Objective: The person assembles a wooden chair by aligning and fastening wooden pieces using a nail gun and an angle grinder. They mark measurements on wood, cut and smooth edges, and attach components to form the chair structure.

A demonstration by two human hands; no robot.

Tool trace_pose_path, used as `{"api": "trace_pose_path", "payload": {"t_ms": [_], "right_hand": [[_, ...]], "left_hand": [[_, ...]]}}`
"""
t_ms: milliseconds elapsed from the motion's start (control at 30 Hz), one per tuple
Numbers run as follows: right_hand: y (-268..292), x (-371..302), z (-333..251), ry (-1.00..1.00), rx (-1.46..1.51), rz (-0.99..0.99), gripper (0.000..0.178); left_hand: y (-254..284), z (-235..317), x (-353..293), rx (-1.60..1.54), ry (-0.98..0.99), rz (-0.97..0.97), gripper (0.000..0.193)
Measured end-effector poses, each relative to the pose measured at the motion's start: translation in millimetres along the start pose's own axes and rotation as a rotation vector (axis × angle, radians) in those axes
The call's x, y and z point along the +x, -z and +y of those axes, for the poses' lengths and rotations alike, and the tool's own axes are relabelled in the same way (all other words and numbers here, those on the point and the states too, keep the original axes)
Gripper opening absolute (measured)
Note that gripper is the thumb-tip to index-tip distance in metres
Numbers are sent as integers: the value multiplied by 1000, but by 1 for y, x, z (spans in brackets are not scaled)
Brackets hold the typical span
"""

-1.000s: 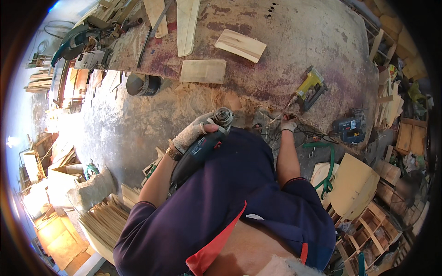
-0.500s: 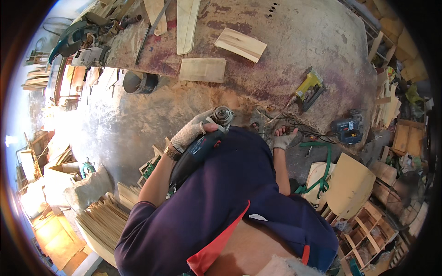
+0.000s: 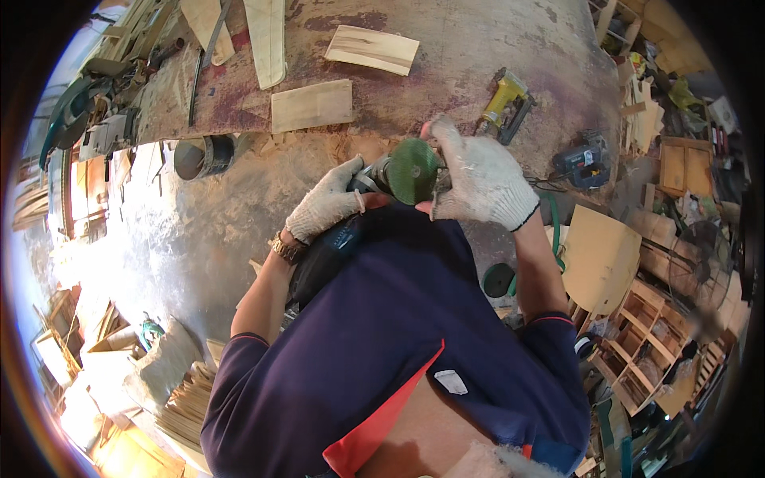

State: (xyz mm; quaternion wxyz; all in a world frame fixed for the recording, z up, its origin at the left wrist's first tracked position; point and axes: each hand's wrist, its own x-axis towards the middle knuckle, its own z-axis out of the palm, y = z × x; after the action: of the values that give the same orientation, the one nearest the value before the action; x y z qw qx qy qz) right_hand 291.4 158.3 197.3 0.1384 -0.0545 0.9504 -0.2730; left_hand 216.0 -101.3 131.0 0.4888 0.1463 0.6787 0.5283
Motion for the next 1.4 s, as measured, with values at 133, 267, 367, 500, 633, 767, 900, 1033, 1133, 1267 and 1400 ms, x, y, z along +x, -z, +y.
{"api": "trace_pose_path", "payload": {"t_ms": [133,267,367,500,633,767,900,1033,1133,1267,1400], "right_hand": [[23,17,-36,-109,-225,-233,85],[28,25,-55,-146,-271,-321,86],[25,27,-61,-190,-294,-346,86],[18,29,-64,-208,-298,-266,87],[15,29,-63,-240,-300,-257,85],[14,28,-63,-253,-291,-264,86],[11,28,-65,-275,-297,-226,85],[11,30,-68,-317,-306,-240,86],[14,30,-70,-321,-289,-255,84],[18,23,-68,-291,-240,-235,78],[19,10,-53,-142,-46,-43,63]], "left_hand": [[0,-5,3,-332,-33,-72,39],[5,-7,4,-211,-68,-85,49],[7,-6,4,-187,-101,-69,40],[10,-5,5,-133,-63,-56,44],[13,-6,5,-90,-28,-46,49],[15,-8,7,-80,-57,-63,56],[15,-12,9,-52,-63,-65,66],[16,-16,10,-57,-28,-69,74],[16,-16,9,-88,-68,-72,77],[15,-15,8,-39,-61,-45,74],[14,-18,7,-109,-74,-52,61]]}}
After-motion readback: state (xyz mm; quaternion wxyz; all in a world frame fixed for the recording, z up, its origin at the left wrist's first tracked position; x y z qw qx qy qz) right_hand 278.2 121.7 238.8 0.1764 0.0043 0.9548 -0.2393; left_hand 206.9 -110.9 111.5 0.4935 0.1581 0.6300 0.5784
